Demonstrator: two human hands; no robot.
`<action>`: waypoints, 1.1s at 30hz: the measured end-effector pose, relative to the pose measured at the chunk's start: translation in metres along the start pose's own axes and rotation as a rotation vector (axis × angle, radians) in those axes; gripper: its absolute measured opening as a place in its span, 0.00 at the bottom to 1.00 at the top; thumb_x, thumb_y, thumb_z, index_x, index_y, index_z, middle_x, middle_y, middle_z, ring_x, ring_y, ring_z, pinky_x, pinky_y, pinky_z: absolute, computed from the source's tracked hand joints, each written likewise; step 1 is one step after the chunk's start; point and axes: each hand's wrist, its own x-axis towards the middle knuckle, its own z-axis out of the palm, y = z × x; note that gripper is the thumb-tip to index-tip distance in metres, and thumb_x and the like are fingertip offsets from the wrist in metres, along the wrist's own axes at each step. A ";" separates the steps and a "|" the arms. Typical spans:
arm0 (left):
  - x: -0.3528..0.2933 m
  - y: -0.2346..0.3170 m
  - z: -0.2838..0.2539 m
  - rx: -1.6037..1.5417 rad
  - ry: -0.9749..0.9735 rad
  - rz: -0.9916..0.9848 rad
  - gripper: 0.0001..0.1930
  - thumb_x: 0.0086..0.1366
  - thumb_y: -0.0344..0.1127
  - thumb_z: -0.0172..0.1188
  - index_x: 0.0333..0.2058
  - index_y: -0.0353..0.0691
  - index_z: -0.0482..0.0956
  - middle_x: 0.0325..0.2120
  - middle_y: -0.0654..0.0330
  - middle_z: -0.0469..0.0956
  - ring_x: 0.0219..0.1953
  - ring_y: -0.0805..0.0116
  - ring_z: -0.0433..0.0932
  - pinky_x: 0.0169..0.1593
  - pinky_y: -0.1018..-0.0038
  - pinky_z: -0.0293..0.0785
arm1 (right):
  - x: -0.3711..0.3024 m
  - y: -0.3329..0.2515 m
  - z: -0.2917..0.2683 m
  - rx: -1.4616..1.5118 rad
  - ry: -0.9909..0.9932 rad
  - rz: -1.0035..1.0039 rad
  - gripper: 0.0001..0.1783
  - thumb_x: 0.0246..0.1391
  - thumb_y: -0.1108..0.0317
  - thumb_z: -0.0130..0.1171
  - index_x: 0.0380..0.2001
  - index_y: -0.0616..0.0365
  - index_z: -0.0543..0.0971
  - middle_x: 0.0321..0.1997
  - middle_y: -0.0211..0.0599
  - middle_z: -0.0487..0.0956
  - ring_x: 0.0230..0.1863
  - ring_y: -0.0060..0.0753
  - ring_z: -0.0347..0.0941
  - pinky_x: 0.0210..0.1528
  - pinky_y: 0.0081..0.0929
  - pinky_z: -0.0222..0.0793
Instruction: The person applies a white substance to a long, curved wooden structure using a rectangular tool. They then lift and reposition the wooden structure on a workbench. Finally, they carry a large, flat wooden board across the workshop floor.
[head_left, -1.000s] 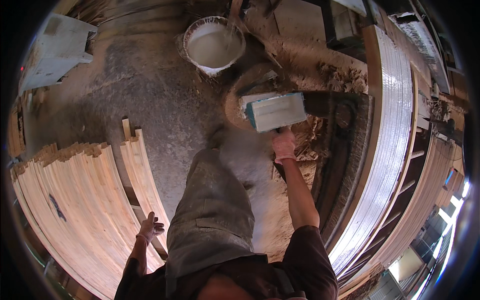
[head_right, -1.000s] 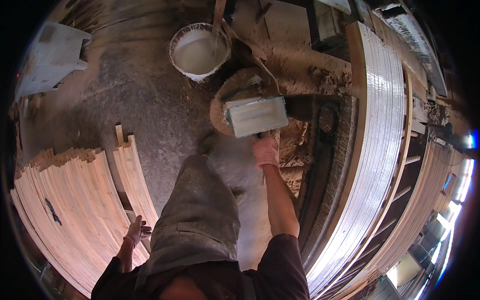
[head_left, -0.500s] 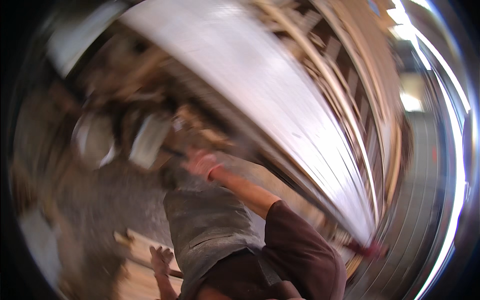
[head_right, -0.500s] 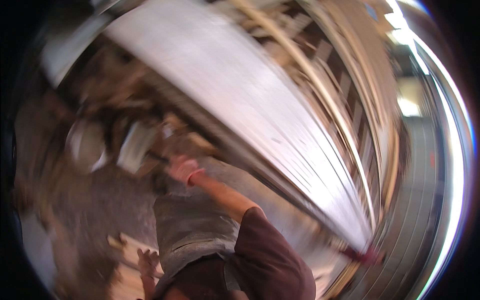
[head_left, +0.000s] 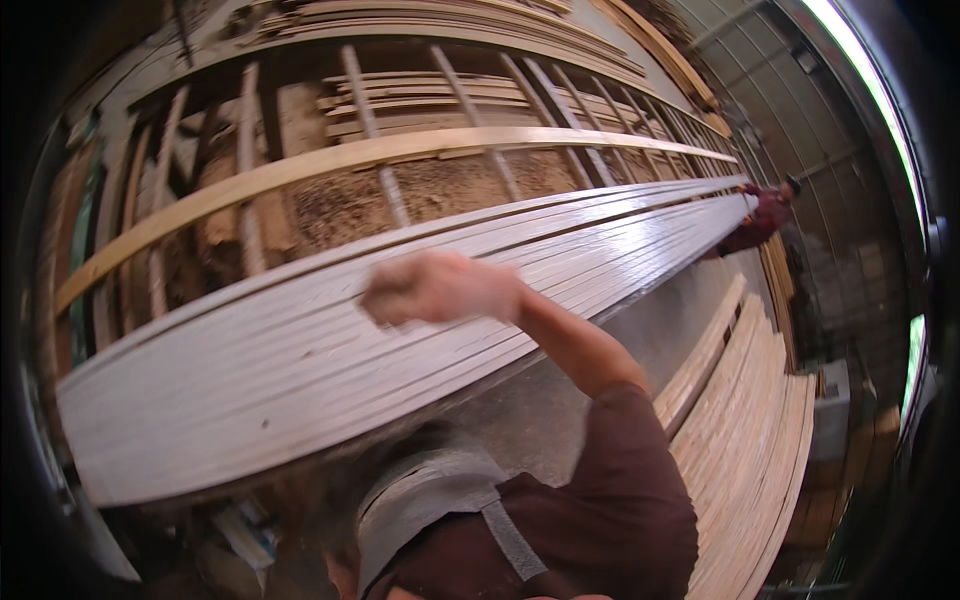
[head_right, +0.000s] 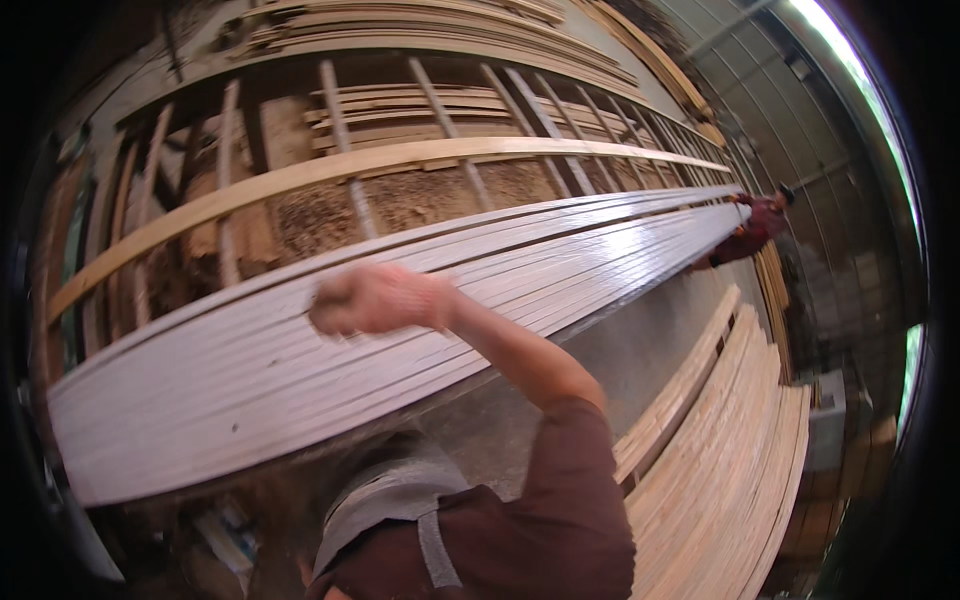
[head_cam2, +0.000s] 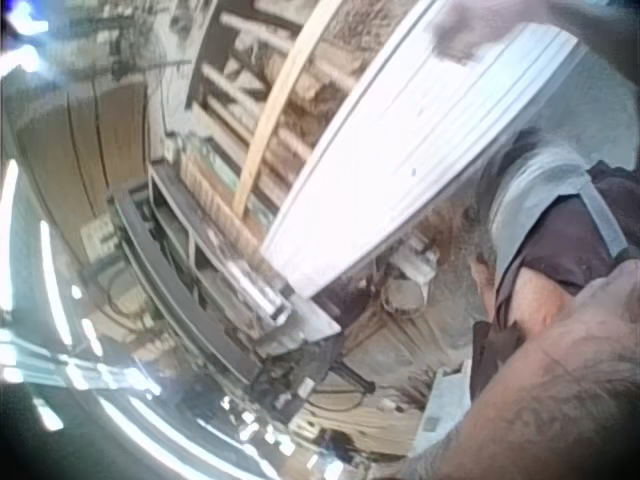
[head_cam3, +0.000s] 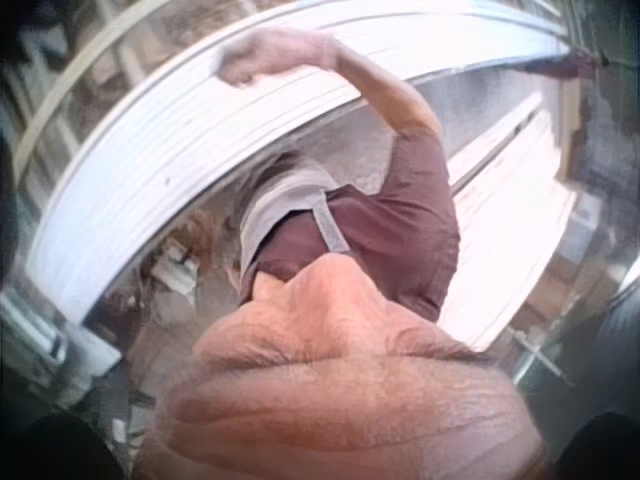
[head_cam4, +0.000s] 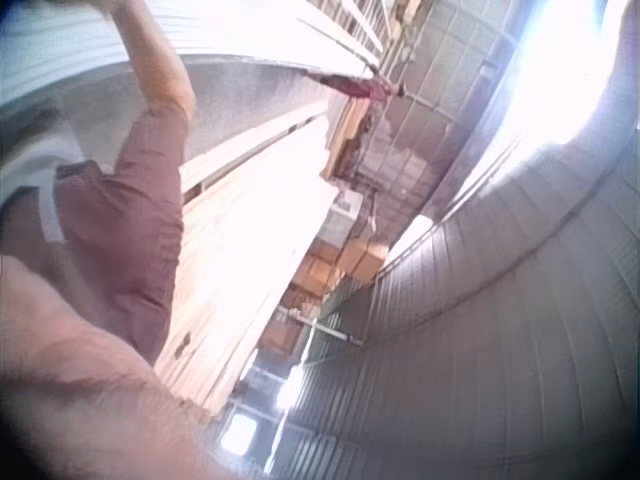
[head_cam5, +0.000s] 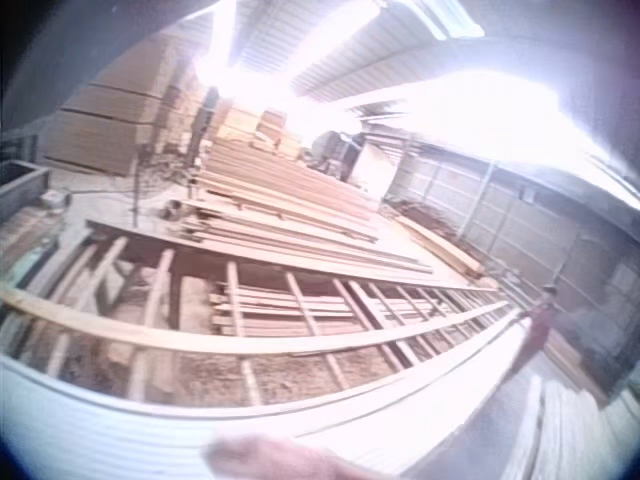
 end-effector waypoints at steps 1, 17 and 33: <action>0.001 0.008 0.022 0.032 0.009 -0.007 0.41 0.70 0.66 0.49 0.65 0.34 0.66 0.49 0.50 0.77 0.46 0.52 0.79 0.49 0.59 0.76 | 0.029 0.015 -0.029 -0.132 0.172 -0.071 0.19 0.65 0.53 0.57 0.51 0.54 0.81 0.44 0.39 0.84 0.46 0.32 0.82 0.49 0.32 0.79; 0.068 0.139 0.224 0.285 -0.103 -0.080 0.38 0.71 0.62 0.51 0.64 0.32 0.67 0.45 0.44 0.79 0.45 0.47 0.81 0.48 0.58 0.77 | 0.253 0.169 -0.141 -0.615 0.141 0.214 0.22 0.59 0.50 0.54 0.44 0.54 0.84 0.45 0.47 0.85 0.45 0.49 0.83 0.50 0.45 0.78; -0.045 -0.039 0.064 -0.294 0.069 -0.019 0.34 0.74 0.61 0.47 0.58 0.32 0.72 0.47 0.49 0.78 0.41 0.53 0.83 0.43 0.60 0.82 | 0.205 0.079 -0.116 -0.206 0.014 0.051 0.30 0.66 0.49 0.54 0.65 0.52 0.74 0.56 0.44 0.80 0.55 0.38 0.77 0.57 0.36 0.74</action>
